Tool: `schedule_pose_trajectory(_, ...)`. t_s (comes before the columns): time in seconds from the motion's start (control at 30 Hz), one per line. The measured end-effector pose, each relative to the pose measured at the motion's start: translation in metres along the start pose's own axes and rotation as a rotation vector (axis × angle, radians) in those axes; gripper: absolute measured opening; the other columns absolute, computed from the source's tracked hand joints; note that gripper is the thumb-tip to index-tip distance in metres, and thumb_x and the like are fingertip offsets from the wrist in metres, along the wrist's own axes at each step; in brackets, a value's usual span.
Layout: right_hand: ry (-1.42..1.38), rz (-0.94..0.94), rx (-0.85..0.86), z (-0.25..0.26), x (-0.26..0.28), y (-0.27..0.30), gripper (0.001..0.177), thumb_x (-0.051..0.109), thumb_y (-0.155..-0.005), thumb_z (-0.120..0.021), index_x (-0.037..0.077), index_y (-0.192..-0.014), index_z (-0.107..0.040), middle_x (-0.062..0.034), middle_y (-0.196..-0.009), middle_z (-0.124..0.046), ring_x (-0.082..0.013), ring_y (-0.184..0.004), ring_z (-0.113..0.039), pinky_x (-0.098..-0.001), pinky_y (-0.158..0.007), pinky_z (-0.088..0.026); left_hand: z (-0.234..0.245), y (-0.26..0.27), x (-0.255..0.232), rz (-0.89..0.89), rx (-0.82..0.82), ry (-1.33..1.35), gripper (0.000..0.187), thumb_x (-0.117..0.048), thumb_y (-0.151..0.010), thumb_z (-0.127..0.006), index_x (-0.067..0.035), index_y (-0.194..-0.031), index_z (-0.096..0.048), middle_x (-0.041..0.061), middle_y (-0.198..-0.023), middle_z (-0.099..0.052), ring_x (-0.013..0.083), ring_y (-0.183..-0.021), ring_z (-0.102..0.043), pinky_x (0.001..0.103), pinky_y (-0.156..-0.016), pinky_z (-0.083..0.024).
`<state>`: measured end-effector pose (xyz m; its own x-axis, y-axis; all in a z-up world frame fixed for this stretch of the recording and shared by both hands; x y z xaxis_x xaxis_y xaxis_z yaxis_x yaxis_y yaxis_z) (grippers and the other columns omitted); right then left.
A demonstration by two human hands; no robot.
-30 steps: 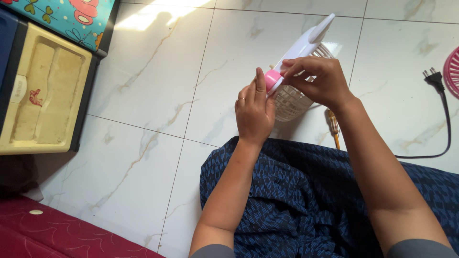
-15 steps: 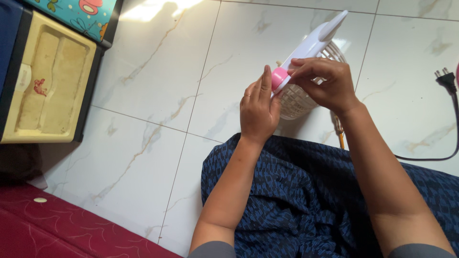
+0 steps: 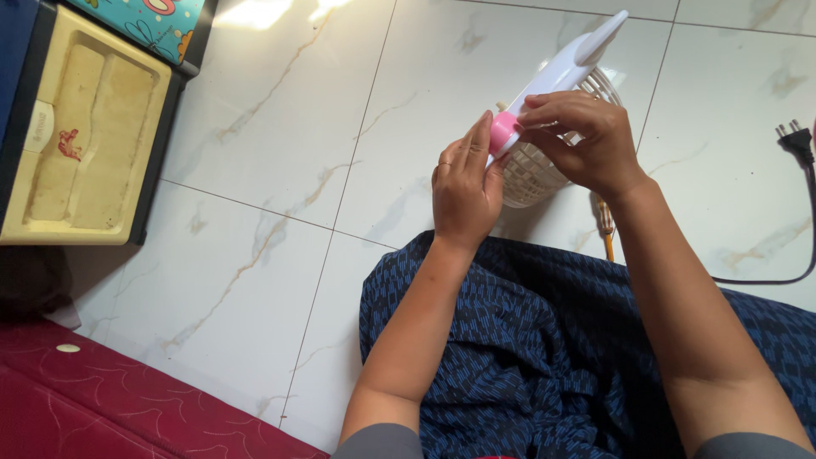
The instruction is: The person assembles a small white and pink electric fan by attaching a pink bow-shaped piece to the top, using a screwdriver to tighten screws, and then fitting the front pink grille onto the fan body.
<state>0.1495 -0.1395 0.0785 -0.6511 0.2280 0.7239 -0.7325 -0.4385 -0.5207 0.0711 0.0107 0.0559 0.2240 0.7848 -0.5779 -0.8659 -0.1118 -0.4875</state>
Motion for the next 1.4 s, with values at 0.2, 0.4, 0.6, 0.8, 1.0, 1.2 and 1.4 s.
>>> schedule_pose_trajectory(0.2, 0.087, 0.065, 0.018, -0.001, 0.009, -0.003, 0.019, -0.002, -0.092, -0.082, 0.008, -0.107, -0.077, -0.0098, -0.109, -0.076, -0.0260, -0.121, -0.072, -0.0364, -0.098, -0.061, -0.002, 0.000, 0.001, 0.011, -0.010, -0.017, 0.058, -0.011, -0.095, -0.066, -0.010, -0.151, -0.050, 0.009, -0.141, -0.066, 0.0304, -0.127, -0.063, 0.042, -0.110, -0.050)
schedule_pose_trajectory(0.4, 0.018, 0.067, -0.002, 0.000, 0.007, -0.001, 0.024, -0.005, -0.092, -0.079, 0.006, -0.113, -0.074, -0.0121, -0.118, -0.074, -0.0256, -0.122, -0.071, -0.0353, -0.097, -0.062, -0.007, -0.003, 0.004, -0.031, -0.020, -0.064, 0.057, -0.012, -0.097, -0.066, -0.007, -0.152, -0.048, 0.010, -0.139, -0.067, 0.0321, -0.124, -0.065, 0.043, -0.106, -0.052)
schedule_pose_trajectory(0.6, -0.075, -0.142, -0.339, 0.031, -0.033, 0.062, 0.019, -0.005, -0.106, -0.070, 0.004, -0.123, -0.071, -0.0114, -0.125, -0.070, -0.0191, -0.111, -0.073, -0.0299, -0.090, -0.065, -0.008, -0.006, 0.009, -0.073, -0.022, -0.061, 0.054, -0.014, -0.100, -0.064, -0.006, -0.151, -0.049, 0.011, -0.138, -0.068, 0.0317, -0.121, -0.065, 0.042, -0.105, -0.053)
schedule_pose_trajectory(0.8, 0.403, -0.752, -0.004, 0.075, -0.099, 0.191, 0.023, 0.016, -0.095, -0.073, 0.008, -0.116, -0.074, -0.0108, -0.105, -0.076, -0.0222, -0.093, -0.074, -0.0375, -0.078, -0.060, -0.011, -0.012, 0.013, -0.050, 0.006, -0.063, 0.056, -0.013, -0.097, -0.064, -0.006, -0.150, -0.049, 0.014, -0.134, -0.069, 0.0323, -0.120, -0.064, 0.043, -0.105, -0.052)
schedule_pose_trajectory(1.0, 0.573, -0.914, 0.059, 0.067, -0.140, 0.246, 0.021, 0.020, -0.090, -0.073, 0.014, -0.110, -0.078, -0.0104, -0.099, -0.078, -0.0297, -0.090, -0.074, -0.0427, -0.081, -0.058, -0.011, -0.019, 0.018, 0.087, 0.058, -0.008, 0.058, -0.006, -0.092, -0.065, -0.010, -0.149, -0.052, 0.015, -0.125, -0.071, 0.0327, -0.116, -0.066, 0.044, -0.102, -0.053)
schedule_pose_trajectory(1.2, 0.632, -0.648, 0.147, 0.019, -0.155, 0.224, 0.079, 0.005, -0.045, -0.081, 0.021, -0.122, -0.074, -0.0107, -0.127, -0.065, -0.0337, -0.109, -0.065, -0.0429, -0.089, -0.055, -0.014, -0.023, 0.017, 0.152, -0.012, -0.026, 0.058, -0.003, -0.089, -0.064, -0.012, -0.146, -0.054, 0.014, -0.122, -0.072, 0.0338, -0.115, -0.068, 0.047, -0.100, -0.051)
schedule_pose_trajectory(1.4, 0.949, -0.392, 0.409, -0.001, -0.180, 0.222, 0.030, 0.011, -0.089, -0.070, 0.026, -0.114, -0.073, 0.0014, -0.145, -0.055, -0.0288, -0.123, -0.060, -0.0368, -0.093, -0.058, -0.018, -0.018, 0.022, 0.162, -0.045, -0.024, 0.055, -0.005, -0.092, -0.064, -0.015, -0.145, -0.055, 0.013, -0.124, -0.072, 0.0315, -0.118, -0.067, 0.048, -0.103, -0.051)
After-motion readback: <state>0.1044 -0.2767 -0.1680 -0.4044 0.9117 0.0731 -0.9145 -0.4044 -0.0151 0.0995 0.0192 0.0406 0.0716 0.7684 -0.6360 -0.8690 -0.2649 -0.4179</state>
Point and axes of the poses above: each hand's wrist, its own y-axis away from the middle knuckle, its own z-axis out of the back of the hand, x = y × z, the point moved 8 cm from there along -y, towards the middle knuckle
